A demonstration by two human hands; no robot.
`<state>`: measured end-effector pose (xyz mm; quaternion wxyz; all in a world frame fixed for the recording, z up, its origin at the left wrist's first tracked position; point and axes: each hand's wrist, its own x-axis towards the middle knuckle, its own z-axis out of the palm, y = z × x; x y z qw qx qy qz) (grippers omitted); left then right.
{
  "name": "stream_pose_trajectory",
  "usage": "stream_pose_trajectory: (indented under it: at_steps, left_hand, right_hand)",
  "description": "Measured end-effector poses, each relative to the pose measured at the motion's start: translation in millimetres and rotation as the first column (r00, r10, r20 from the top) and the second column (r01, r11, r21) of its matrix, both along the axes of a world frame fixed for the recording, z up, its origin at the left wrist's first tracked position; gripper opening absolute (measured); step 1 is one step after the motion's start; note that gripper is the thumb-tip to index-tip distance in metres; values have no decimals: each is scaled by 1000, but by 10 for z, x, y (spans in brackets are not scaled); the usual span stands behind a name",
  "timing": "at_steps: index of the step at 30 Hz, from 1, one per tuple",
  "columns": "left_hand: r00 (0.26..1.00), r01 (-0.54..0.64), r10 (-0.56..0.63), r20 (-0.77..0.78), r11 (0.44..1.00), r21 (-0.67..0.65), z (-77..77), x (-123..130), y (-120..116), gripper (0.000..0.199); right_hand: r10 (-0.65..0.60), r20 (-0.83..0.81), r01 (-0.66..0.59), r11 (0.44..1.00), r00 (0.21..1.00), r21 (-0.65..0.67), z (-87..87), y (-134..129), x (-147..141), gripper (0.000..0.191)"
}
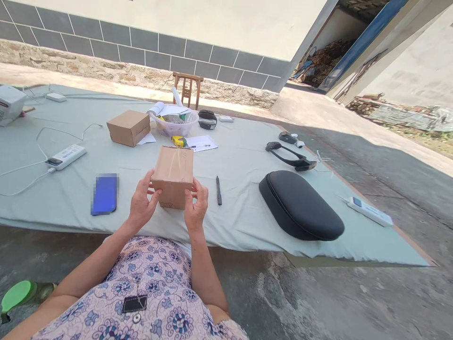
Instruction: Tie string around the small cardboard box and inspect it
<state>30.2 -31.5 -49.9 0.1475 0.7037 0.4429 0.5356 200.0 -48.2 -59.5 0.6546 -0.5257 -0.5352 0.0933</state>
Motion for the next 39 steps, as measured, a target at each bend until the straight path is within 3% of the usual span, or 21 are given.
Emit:
stream_pose_trajectory:
  at_steps: [7, 13, 17, 24, 29, 39]
  left_hand:
    - [989, 58, -25, 148, 972, -226, -34, 17, 23, 45]
    - [994, -54, 60, 91, 996, -73, 60, -35, -15, 41]
    - [992, -61, 66, 112, 997, -47, 78, -43, -26, 39]
    - [988, -114, 107, 107, 992, 55, 251, -31, -168, 38]
    - [989, -46, 51, 142, 998, -39, 307, -41, -142, 38]
    - [925, 184, -85, 370, 952, -243, 140, -26, 22, 58]
  right_hand:
    - [30, -118, -44, 992, 993, -119, -81, 15, 19, 35]
    - [26, -178, -44, 994, 984, -102, -49, -37, -16, 31]
    - [36, -183, -54, 994, 982, -92, -37, -44, -17, 32]
    - [64, -123, -65, 998, 990, -1, 197, -224, 9, 28]
    - [100, -197, -108, 994, 975, -31, 217, -193, -40, 34]
    - [206, -292, -242, 966, 934, -93, 167, -78, -16, 40]
